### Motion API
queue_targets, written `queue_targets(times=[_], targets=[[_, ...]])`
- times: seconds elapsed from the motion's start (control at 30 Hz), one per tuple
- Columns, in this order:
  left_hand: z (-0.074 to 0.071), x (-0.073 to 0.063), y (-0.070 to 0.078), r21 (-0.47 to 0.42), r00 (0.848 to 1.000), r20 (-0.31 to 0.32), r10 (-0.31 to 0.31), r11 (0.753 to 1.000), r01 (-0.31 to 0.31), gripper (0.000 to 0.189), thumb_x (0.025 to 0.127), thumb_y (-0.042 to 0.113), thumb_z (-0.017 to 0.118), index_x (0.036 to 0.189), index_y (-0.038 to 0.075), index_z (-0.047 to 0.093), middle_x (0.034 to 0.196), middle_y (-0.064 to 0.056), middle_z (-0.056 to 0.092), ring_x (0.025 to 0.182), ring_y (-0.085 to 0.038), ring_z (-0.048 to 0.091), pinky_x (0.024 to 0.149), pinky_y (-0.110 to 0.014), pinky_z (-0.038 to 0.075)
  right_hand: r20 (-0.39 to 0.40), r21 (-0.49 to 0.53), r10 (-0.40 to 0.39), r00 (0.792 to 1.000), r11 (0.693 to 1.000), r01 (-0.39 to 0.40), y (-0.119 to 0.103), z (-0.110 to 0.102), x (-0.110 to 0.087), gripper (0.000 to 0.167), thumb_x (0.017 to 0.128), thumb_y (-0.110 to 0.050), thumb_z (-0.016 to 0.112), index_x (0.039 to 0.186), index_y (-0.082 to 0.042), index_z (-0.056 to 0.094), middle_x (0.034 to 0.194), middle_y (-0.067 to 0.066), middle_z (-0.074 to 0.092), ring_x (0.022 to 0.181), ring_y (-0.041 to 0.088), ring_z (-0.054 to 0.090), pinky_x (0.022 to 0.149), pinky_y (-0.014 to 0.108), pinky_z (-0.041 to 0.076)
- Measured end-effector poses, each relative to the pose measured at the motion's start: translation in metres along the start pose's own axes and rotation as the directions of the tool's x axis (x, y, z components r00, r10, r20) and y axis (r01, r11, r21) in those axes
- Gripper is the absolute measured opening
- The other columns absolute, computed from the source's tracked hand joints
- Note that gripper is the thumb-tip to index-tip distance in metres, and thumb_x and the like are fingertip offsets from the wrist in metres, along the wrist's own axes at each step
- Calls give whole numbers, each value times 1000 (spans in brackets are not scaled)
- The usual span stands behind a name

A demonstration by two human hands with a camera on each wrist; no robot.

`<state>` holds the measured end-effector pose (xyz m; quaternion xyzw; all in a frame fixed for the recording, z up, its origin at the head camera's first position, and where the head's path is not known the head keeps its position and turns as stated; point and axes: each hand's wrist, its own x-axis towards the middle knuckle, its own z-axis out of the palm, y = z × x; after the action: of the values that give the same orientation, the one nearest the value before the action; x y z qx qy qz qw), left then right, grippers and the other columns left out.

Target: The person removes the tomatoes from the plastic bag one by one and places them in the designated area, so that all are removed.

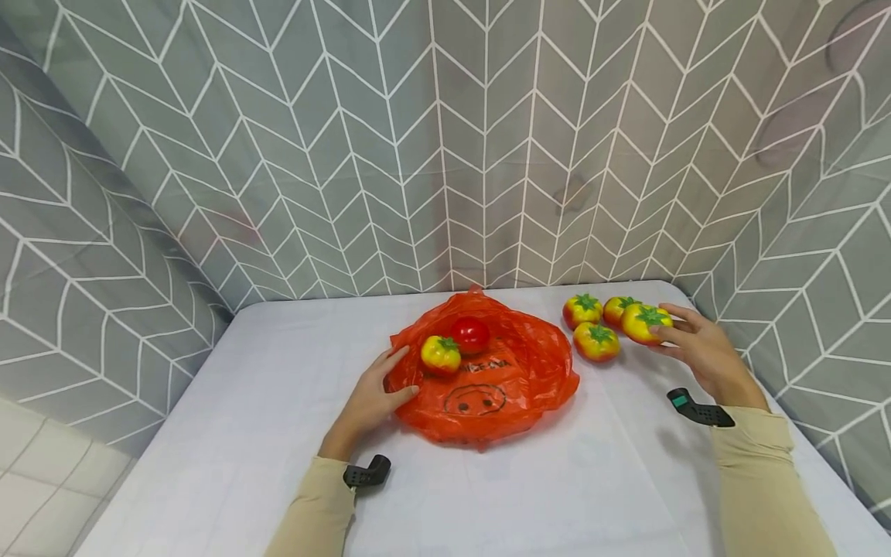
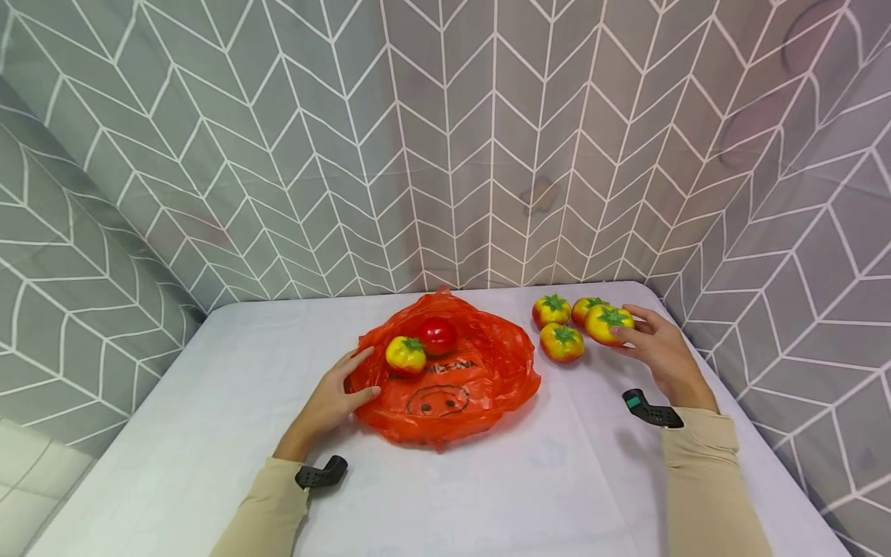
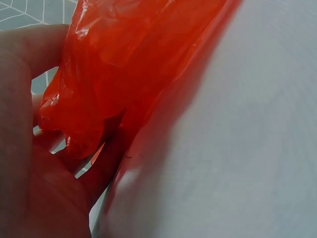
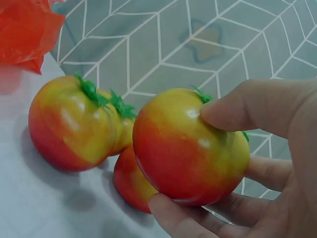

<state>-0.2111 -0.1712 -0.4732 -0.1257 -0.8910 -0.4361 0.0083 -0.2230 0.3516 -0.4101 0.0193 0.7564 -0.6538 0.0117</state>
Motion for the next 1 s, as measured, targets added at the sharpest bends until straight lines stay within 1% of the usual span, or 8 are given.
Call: queue_targets(times=[0.07,0.27,0.5,0.63,0.7,0.8,0.9,1.0], targets=[[-1,-1,-1,-6,1000,-1,6,1000,-6,73,87,28,74,153,16,45,158,-16,34,145,-38,30,115,-62,24,-5,-60,6,1000,998,-6,2,1,2,84,97,-28,69,156,4,20,137,10,39,98,0,57,84,26,57],[0,-2,-1,-15,1000,8,2,1000,-2,73,88,29,74,153,16,44,159,-15,33,146,-38,30,115,-62,24,-10,-142,25,1000,990,-26,13,-1,6,78,101,-25,62,155,10,17,148,29,30,95,-3,54,84,25,57],[-1,-1,-1,-6,1000,4,-18,1000,18,75,87,30,75,154,18,43,159,-14,33,145,-37,30,114,-61,27,-15,-184,45,999,982,-47,21,-2,9,76,101,-26,61,155,8,19,150,30,27,96,-1,52,82,19,55],[-2,-1,0,-3,1000,4,-7,1000,7,74,88,28,74,153,17,43,159,-14,33,146,-37,30,115,-61,25,-13,-202,53,999,978,-54,25,-2,7,76,101,-28,61,155,7,21,147,32,30,96,1,53,81,18,55],[-1,-1,0,-1,1000,9,-7,1000,7,73,88,28,74,154,16,43,159,-14,33,146,-38,30,115,-61,26,-10,-216,67,998,974,-68,28,-2,5,76,101,-29,61,156,5,21,147,33,31,100,6,53,80,18,55],[-1,-1,2,-3,999,26,-26,1000,26,74,88,30,74,154,19,42,160,-13,32,146,-37,29,114,-62,27,-25,-241,83,996,967,-86,30,-2,3,77,101,-31,61,157,4,20,149,34,29,110,19,52,78,15,53],[0,-1,4,-10,999,32,-44,999,44,74,88,32,74,154,21,42,160,-10,31,146,-36,28,114,-61,27,-24,-252,87,996,964,-90,30,-4,3,78,101,-32,60,157,3,19,152,35,24,122,34,45,76,12,52],[-1,-2,4,-20,999,16,-40,999,40,73,88,30,74,154,19,43,160,-11,31,147,-36,28,115,-61,25,-4,-255,91,996,963,-89,29,-5,7,80,101,-34,61,158,2,17,155,36,18,129,42,39,76,12,52]])
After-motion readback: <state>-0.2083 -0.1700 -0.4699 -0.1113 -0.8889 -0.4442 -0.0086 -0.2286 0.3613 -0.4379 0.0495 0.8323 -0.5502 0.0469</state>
